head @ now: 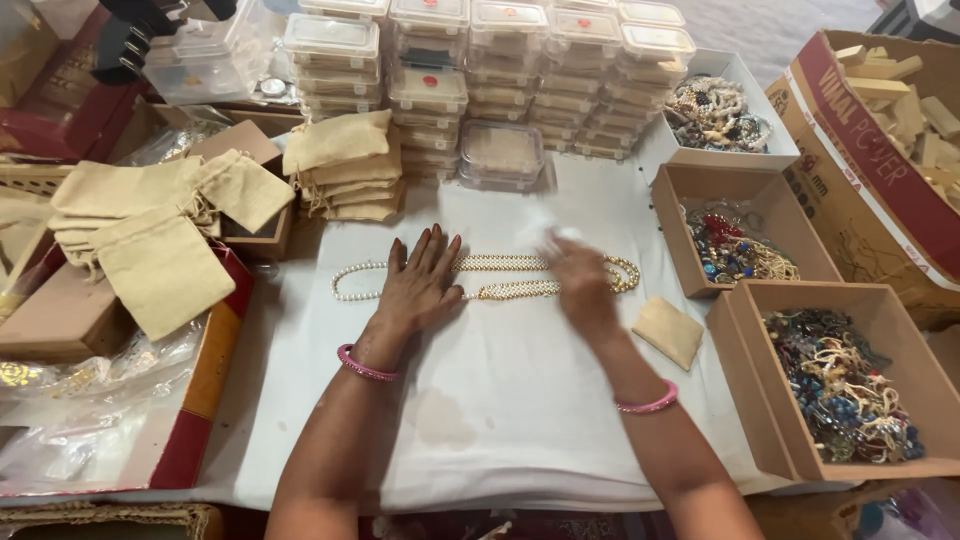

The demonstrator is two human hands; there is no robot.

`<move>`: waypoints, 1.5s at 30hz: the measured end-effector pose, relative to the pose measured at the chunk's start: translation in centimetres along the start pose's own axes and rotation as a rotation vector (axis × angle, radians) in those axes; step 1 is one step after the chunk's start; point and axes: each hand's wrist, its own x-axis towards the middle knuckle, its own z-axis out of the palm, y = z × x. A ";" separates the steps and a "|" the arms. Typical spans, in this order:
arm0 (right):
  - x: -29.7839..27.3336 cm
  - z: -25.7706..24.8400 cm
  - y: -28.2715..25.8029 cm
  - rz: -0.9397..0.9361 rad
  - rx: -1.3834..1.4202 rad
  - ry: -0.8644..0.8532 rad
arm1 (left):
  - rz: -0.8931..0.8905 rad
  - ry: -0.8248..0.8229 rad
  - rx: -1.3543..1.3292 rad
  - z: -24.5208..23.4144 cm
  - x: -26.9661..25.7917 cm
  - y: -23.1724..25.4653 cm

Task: The person cleans a small silver ring with a white cloth, places it into a clear plastic box, and then puts the box into a beige drawstring pouch. They then pick up a long pearl necklace, clean it with the cloth, and place it into a plastic box.

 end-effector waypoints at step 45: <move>10.5 -2.6 -1.5 0.485 0.970 -0.101 | 0.061 0.537 -0.681 -12.7 4.9 4.1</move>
